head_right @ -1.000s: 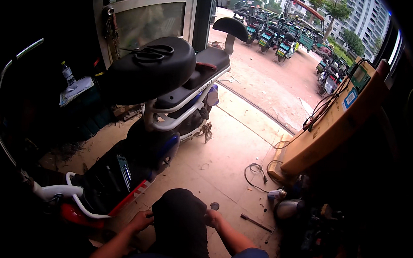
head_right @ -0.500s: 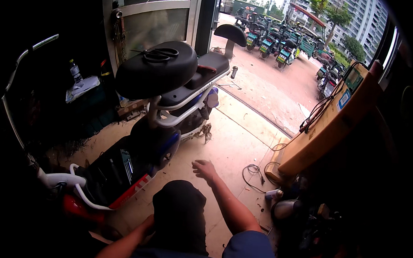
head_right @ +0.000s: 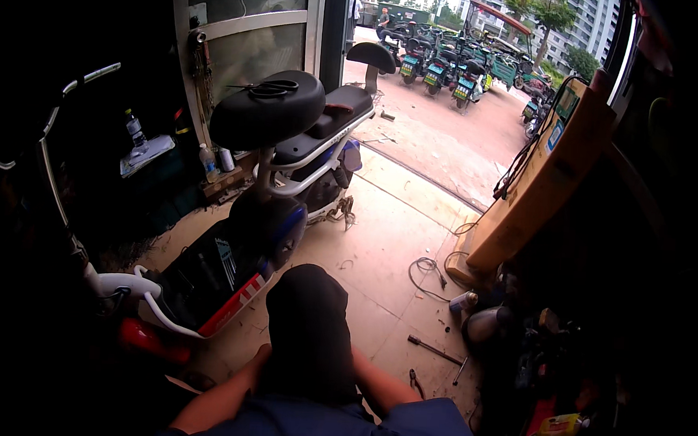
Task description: The person unscrews a bracket from the handlebar of a scooter using a tool, holds a small plastic part, and then places a black basket onto the front frame of the scooter.
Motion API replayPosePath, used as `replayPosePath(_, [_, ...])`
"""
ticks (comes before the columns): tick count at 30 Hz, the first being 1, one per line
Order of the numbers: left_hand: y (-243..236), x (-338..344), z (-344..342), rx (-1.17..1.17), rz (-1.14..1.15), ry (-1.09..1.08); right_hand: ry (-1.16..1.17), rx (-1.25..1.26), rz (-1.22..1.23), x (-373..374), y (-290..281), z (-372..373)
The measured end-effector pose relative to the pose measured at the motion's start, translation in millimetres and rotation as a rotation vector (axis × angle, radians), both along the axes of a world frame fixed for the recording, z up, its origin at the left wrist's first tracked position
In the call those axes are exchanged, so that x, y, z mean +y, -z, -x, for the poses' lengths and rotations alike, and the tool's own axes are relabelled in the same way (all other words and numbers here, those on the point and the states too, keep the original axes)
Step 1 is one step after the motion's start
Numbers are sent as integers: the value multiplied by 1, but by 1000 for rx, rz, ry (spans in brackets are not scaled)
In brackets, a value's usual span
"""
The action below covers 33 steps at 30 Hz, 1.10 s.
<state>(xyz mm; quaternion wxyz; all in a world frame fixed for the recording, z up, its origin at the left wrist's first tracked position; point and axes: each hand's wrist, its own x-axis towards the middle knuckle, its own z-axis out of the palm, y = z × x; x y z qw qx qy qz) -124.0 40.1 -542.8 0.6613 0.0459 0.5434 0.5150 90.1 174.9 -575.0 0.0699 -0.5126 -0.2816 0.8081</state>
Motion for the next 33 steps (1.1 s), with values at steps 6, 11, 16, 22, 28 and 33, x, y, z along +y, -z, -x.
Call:
replayPosePath(6, [1,12,28,-148,-218,-86,172,157,-64,35,-53,3])
replayPosePath(11, [-131,63,47,-80,-438,-147,179,398,-350,77,-173,21])
replayPosePath(16, [-197,58,61,388,-619,155,-379,310,-964,83,-283,17])
replayPosePath(22, [-244,-17,56,797,-643,849,-703,-227,-1556,63,-382,2])
replayPosePath(28, [-236,-49,60,959,-502,1370,-874,-11,-1573,33,-428,137])
replayPosePath(33, [-237,-43,113,1420,-114,1311,-1530,-45,-1628,56,-258,322])
